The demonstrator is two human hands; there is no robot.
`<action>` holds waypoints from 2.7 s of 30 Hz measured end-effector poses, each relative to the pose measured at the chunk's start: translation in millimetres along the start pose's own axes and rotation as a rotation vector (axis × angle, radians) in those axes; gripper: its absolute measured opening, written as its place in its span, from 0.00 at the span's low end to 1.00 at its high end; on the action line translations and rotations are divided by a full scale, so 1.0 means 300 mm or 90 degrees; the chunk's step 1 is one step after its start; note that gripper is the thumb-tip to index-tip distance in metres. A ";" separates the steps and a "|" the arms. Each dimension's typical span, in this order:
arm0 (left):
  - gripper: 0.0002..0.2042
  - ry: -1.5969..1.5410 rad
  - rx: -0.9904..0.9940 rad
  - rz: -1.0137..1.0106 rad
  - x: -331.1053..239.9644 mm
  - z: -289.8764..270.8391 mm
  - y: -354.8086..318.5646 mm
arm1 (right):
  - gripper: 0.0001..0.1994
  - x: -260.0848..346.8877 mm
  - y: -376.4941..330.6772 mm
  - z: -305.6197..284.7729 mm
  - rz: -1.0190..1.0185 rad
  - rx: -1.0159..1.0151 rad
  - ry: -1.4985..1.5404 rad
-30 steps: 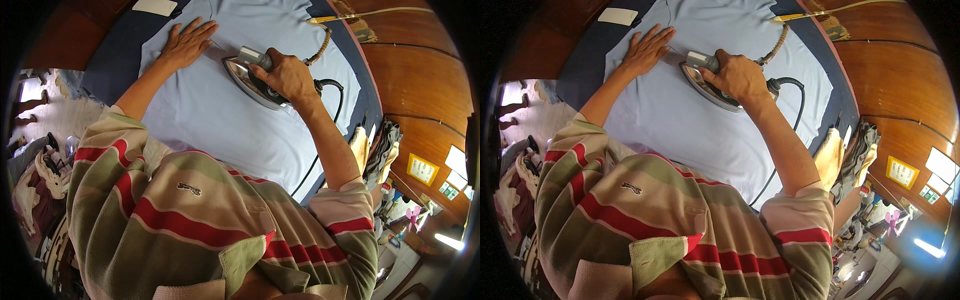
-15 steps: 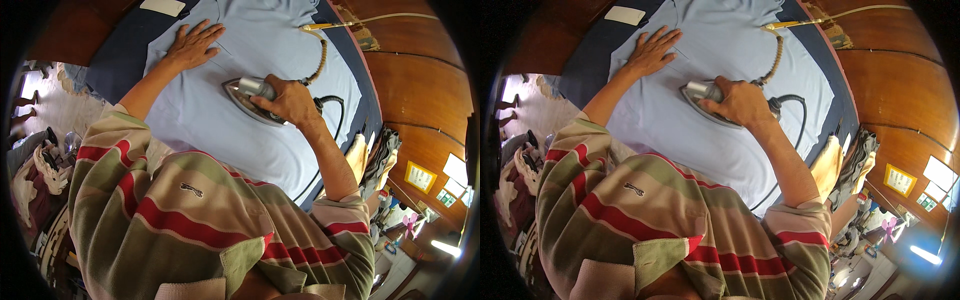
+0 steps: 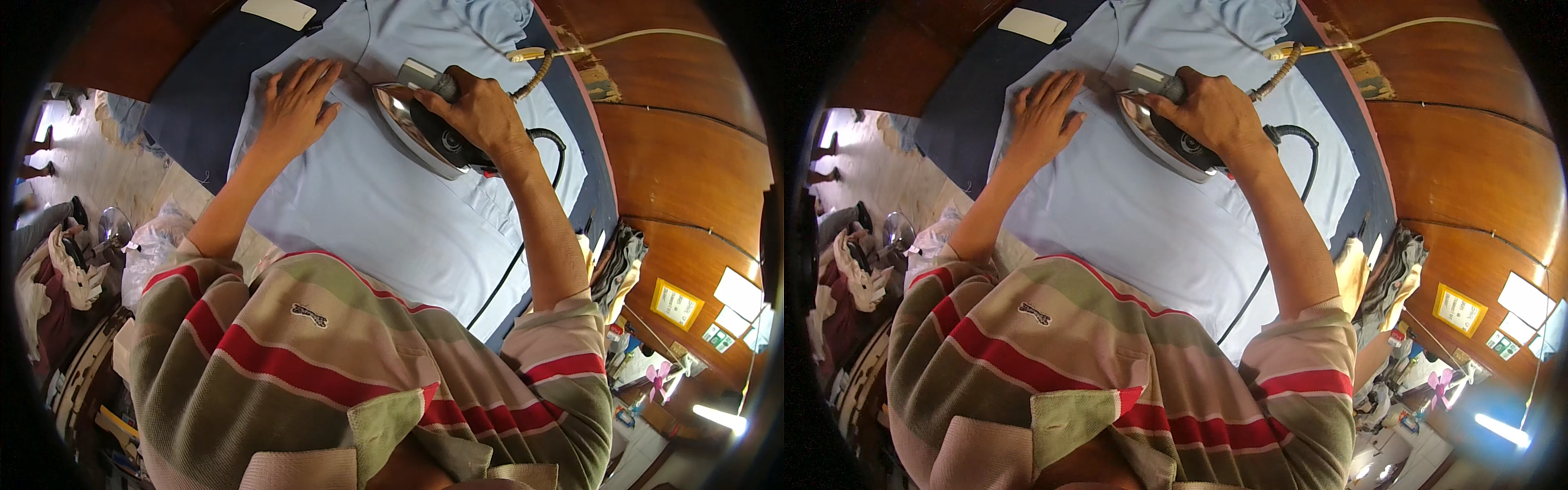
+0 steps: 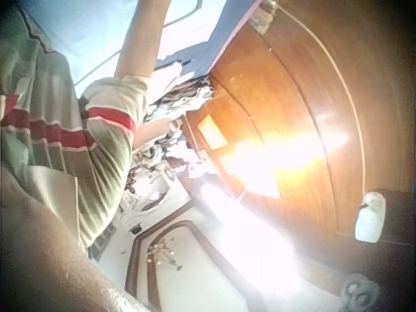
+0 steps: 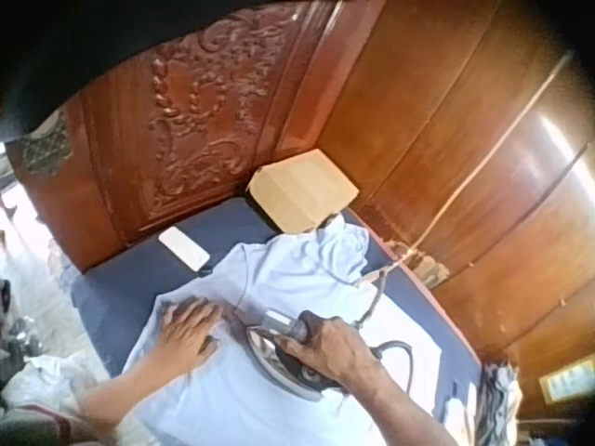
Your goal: The person irons various blue and beige garments on a padded work table using a steam iron. The person spreads out each garment, smooths it by hand, and presses the iron over different sections including the body and sleeves.
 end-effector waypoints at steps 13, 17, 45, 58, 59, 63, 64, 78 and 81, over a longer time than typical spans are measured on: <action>0.20 0.125 0.045 -0.070 0.098 -0.002 -0.091 | 0.27 0.136 0.046 0.067 -0.101 0.060 -0.095; 0.20 0.117 0.058 -0.089 0.102 -0.001 -0.094 | 0.25 0.114 0.053 0.075 -0.087 0.049 -0.050; 0.12 -0.077 -0.098 -0.146 0.192 -0.044 -0.089 | 0.26 0.190 0.090 0.079 -0.151 0.038 -0.089; 0.20 0.235 -0.098 -0.210 0.319 -0.074 -0.083 | 0.27 0.219 0.127 0.060 -0.156 0.020 -0.104; 0.20 0.272 -0.085 -0.201 0.337 -0.069 -0.084 | 0.26 0.222 0.124 0.060 -0.168 -0.007 -0.103; 0.21 0.289 -0.059 -0.218 0.340 -0.064 -0.072 | 0.25 0.208 0.140 0.051 -0.163 0.013 -0.098; 0.21 0.284 -0.059 -0.222 0.340 -0.066 -0.073 | 0.25 0.186 0.146 0.046 -0.146 -0.004 -0.084; 0.21 0.269 -0.041 -0.235 0.341 -0.063 -0.079 | 0.30 0.025 0.237 0.039 -0.047 -0.051 -0.072; 0.23 0.297 -0.041 -0.222 0.356 -0.052 -0.073 | 0.24 -0.010 0.278 0.028 -0.007 -0.034 -0.069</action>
Point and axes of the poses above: each hand's wrist, its own y-axis towards the middle knuckle, its own z-axis out of the palm, x = y × z, the point moved 8 cm from there along y, towards the middle knuckle, and after that the axes turned 11 degrees about -y, right-handed, at the moved point
